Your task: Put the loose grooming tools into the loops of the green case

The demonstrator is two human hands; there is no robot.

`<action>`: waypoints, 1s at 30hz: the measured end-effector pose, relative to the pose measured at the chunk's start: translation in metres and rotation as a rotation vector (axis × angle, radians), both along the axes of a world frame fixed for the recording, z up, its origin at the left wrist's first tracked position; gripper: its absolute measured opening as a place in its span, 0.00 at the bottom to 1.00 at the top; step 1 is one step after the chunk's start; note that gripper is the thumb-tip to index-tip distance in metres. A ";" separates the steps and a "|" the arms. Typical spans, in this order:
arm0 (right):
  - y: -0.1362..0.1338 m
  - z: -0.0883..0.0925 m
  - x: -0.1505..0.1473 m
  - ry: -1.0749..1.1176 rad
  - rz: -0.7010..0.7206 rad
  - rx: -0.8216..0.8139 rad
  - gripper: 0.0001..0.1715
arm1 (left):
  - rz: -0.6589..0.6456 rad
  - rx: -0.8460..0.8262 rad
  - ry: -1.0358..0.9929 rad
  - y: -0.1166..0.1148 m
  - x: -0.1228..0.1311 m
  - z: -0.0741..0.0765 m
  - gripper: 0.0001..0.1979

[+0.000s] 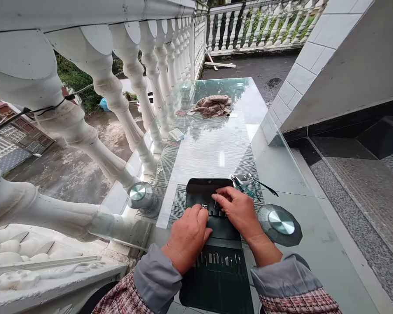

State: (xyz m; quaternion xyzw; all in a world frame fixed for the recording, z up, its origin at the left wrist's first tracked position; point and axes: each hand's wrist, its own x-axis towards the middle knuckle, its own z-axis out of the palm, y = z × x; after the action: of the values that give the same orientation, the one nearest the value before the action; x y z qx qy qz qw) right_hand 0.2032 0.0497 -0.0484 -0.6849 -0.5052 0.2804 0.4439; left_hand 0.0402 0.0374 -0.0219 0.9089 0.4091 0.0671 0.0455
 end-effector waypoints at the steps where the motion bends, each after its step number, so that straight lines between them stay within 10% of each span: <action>1: 0.000 0.001 0.000 -0.038 0.017 0.013 0.13 | 0.005 -0.009 -0.006 0.000 0.000 0.001 0.14; 22: -0.010 0.008 -0.007 -0.388 0.165 0.227 0.20 | -0.003 -0.026 -0.008 0.002 -0.001 0.002 0.11; 30: -0.011 0.014 0.057 -0.343 -0.335 0.239 0.11 | -0.011 -0.030 0.000 0.002 -0.001 0.002 0.10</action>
State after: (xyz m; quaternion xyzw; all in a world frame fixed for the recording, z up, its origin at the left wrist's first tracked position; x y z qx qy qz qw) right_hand 0.2604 0.0391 -0.0349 -0.7392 -0.4821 0.0212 0.4699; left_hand 0.0388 0.0396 -0.0199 0.9103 0.4051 0.0606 0.0595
